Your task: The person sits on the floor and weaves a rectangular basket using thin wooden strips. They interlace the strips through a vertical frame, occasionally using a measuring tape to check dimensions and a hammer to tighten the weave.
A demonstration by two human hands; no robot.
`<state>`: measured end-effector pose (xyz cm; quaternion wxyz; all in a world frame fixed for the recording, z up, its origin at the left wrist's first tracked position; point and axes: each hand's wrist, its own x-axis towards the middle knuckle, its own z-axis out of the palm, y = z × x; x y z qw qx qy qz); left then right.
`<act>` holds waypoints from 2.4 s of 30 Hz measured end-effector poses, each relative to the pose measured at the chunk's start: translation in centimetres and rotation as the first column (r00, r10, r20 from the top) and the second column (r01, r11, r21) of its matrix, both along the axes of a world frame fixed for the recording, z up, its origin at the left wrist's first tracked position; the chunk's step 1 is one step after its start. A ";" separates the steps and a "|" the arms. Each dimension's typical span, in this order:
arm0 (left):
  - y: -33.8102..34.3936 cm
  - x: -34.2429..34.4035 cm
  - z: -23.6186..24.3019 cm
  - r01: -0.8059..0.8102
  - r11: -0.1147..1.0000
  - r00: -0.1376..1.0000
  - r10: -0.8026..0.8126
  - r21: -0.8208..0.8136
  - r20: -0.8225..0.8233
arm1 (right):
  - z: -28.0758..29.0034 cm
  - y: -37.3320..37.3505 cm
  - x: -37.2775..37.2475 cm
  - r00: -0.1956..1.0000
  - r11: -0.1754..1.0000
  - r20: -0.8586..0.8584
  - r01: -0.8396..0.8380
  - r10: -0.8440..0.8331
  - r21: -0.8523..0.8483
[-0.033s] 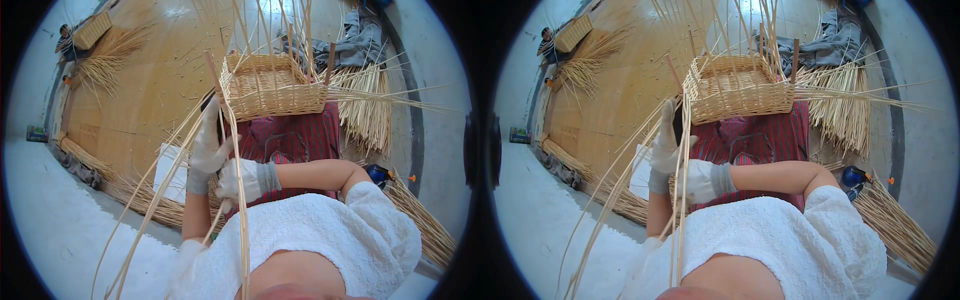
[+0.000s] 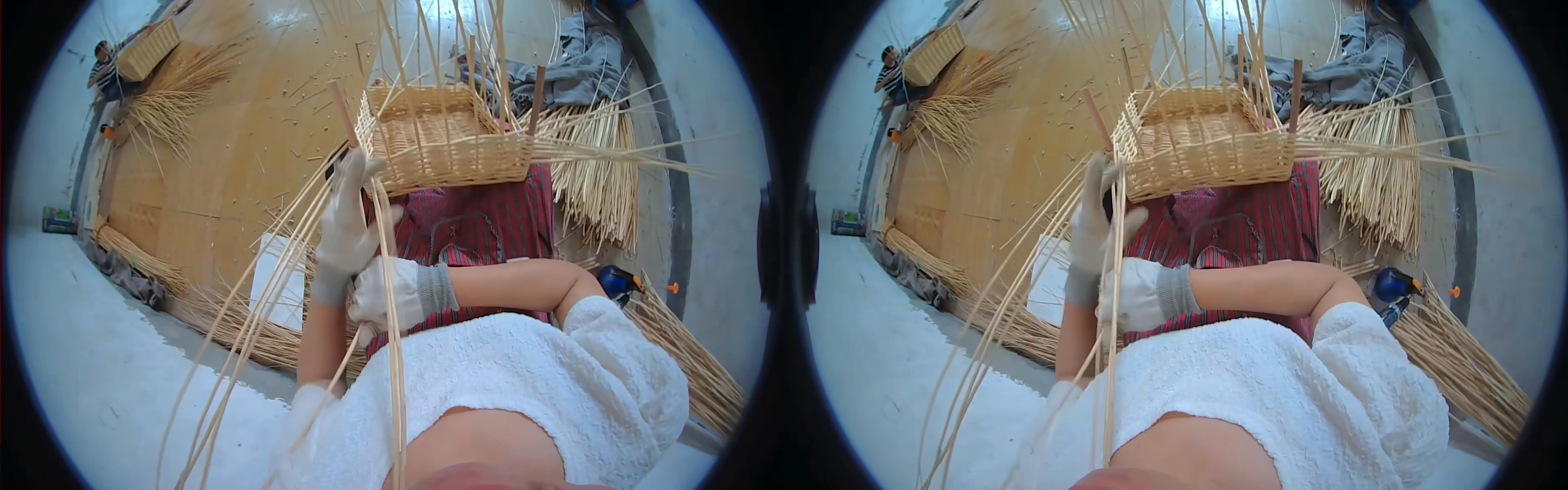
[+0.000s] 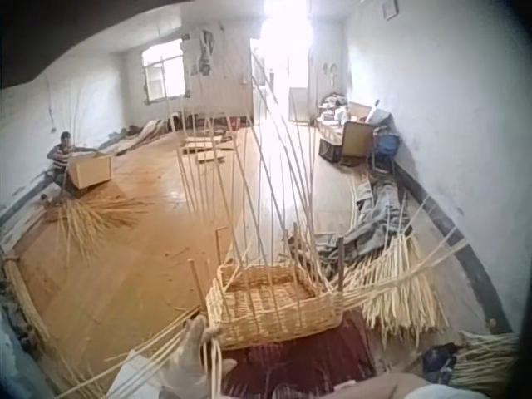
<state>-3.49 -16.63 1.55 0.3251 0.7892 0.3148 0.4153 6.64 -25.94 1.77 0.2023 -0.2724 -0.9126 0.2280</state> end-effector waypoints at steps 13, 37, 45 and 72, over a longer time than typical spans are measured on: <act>1.4 -2.2 -7.8 -0.016 0.998 0.891 0.038 -0.052 0.452 | -9.3 8.0 22.6 0.005 0.771 -0.819 -0.335 -0.574 -0.542; 8.5 4.4 -14.8 -0.082 0.845 0.933 0.252 -0.528 0.258 | 2.4 9.6 16.2 0.267 0.722 -0.707 0.497 -0.655 -0.481; 7.9 4.9 -11.7 -0.047 0.768 0.842 0.375 -0.639 0.388 | 4.0 28.3 13.8 0.564 0.572 -0.096 0.804 -0.820 -0.163; 7.6 12.6 -7.5 0.136 0.530 0.982 0.039 -0.837 0.184 | 1.3 15.5 19.0 0.503 0.615 -0.603 0.788 -0.619 0.027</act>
